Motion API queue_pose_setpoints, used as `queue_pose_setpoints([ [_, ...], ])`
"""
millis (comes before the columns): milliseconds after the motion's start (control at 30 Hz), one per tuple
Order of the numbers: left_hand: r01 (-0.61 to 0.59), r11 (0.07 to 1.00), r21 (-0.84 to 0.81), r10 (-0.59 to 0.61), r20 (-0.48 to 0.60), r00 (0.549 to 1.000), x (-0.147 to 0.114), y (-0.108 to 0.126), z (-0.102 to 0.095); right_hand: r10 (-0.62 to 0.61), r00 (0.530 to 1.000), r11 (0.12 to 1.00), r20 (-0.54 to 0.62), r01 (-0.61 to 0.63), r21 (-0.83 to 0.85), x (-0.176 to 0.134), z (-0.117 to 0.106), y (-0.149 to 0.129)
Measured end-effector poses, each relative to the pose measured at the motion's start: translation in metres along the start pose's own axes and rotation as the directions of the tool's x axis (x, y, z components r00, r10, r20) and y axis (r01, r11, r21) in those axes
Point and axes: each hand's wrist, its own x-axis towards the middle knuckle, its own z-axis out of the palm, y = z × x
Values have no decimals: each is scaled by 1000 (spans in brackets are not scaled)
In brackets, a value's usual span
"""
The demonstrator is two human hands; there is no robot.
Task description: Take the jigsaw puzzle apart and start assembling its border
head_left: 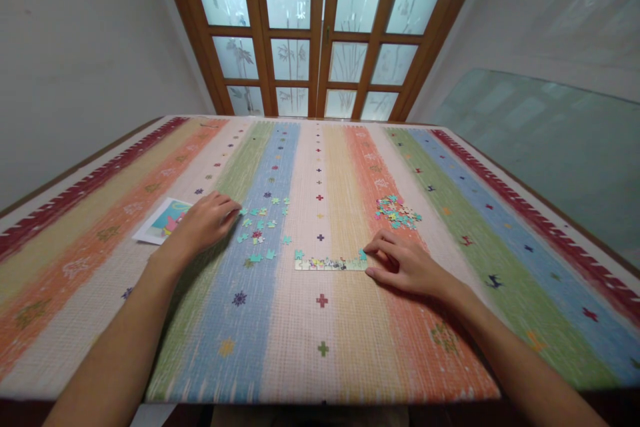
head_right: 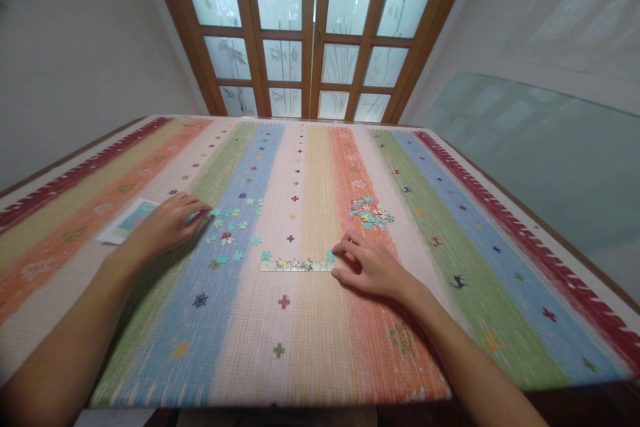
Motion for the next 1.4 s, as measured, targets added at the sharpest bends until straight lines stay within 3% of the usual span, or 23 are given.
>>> queue_pose_setpoints([
  [333, -29, 999, 30, 29, 1, 1000, 4, 5, 3, -10, 1000, 1000, -17, 10, -12, 0, 2, 3],
  [600, 5, 998, 62, -6, 22, 1000, -2, -3, 2, -23, 1000, 1000, -11, 23, 6, -1, 2, 5],
  [767, 31, 993, 113, -37, 60, 998, -5, -6, 4, -17, 1000, 1000, -14, 17, 12, -1, 3, 6],
  [1167, 71, 996, 62, -79, 149, 986, -3, 3, -2, -13, 999, 998, -52, 16, 63, 1, 4, 7],
  [1400, -9, 1000, 1, 9, 105, 994, -1, 13, -2, -20, 997, 995, -81, 27, 91, 2, 5, 8],
])
